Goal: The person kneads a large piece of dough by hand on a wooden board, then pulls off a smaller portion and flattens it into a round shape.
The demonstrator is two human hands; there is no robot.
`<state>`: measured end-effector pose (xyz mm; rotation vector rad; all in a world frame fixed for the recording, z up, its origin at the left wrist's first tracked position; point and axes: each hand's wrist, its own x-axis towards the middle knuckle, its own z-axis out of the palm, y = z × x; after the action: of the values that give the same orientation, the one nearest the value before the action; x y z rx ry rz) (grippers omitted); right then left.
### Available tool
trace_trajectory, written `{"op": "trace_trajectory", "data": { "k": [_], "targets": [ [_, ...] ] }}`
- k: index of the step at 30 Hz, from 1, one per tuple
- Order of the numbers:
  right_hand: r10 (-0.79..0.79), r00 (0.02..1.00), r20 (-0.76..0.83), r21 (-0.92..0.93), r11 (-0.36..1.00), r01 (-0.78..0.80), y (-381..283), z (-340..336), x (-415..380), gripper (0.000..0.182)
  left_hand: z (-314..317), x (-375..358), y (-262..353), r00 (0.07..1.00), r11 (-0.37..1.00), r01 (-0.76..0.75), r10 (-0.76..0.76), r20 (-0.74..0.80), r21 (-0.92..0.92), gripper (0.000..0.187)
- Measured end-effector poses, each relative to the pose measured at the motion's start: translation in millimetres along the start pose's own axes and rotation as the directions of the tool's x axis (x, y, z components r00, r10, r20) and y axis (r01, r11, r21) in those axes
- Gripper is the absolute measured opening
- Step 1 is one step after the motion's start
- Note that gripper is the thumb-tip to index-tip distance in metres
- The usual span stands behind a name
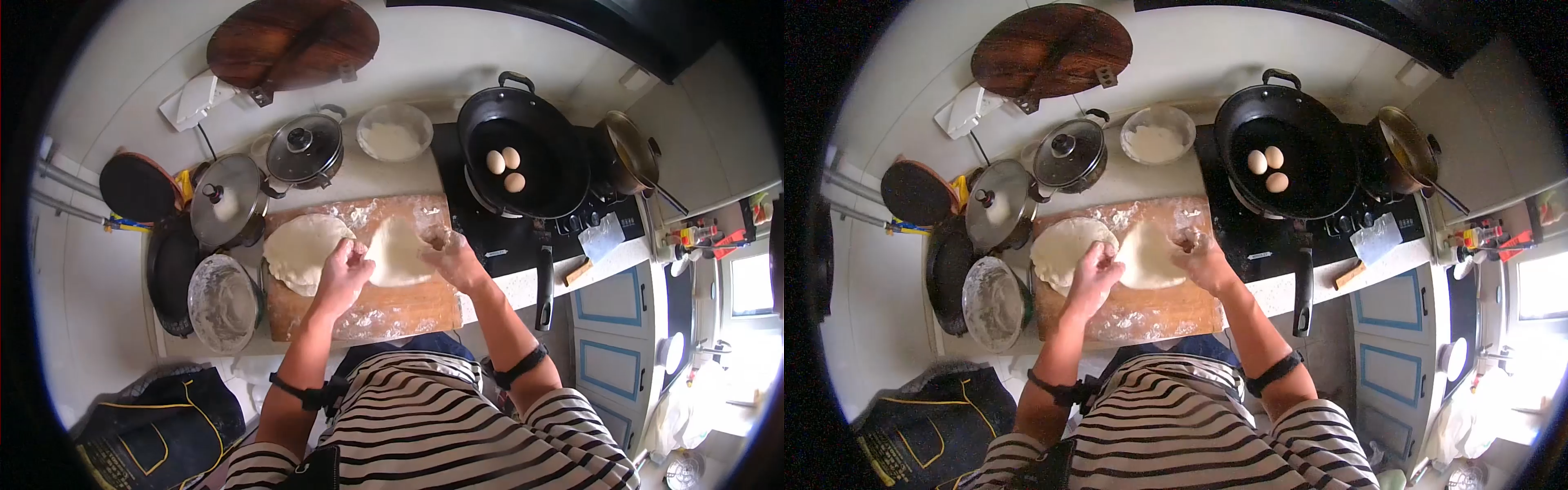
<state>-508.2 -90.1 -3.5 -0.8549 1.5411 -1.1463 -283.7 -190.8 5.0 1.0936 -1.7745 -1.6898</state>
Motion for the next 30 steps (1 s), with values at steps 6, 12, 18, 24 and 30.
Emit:
{"op": "trace_trajectory", "data": {
  "k": [6, 12, 18, 24, 30],
  "targets": [
    [-0.441, 0.897, 0.02, -0.509, 0.768, 0.389, 35, -9, -40, 0.029, -14, -36, -13, 0.92, 0.771, -0.384, 0.366, 0.139, 0.508, 0.015],
    [-0.298, 0.942, -0.153, -0.579, 0.8, 0.159, 67, -8, -58, 0.032, -23, -49, -61, 0.967, 0.787, -0.254, 0.227, 0.12, 0.563, 0.021],
    [-0.444, 0.845, -0.297, -0.659, 0.736, 0.155, 53, 36, -3, 0.047, 10, -20, -65, 0.93, 0.59, -0.332, 0.335, 0.151, 0.736, 0.054],
    [-0.206, 0.883, -0.421, -0.474, 0.88, -0.021, 55, 43, 12, 0.049, 46, 23, -68, 0.95, 0.6, -0.278, 0.288, 0.122, 0.751, 0.065],
    [-0.073, 0.924, -0.376, -0.437, 0.893, -0.107, 96, 36, -15, 0.047, 55, 31, -85, 0.948, 0.393, -0.304, 0.212, 0.236, 0.868, 0.078]
  ]
}}
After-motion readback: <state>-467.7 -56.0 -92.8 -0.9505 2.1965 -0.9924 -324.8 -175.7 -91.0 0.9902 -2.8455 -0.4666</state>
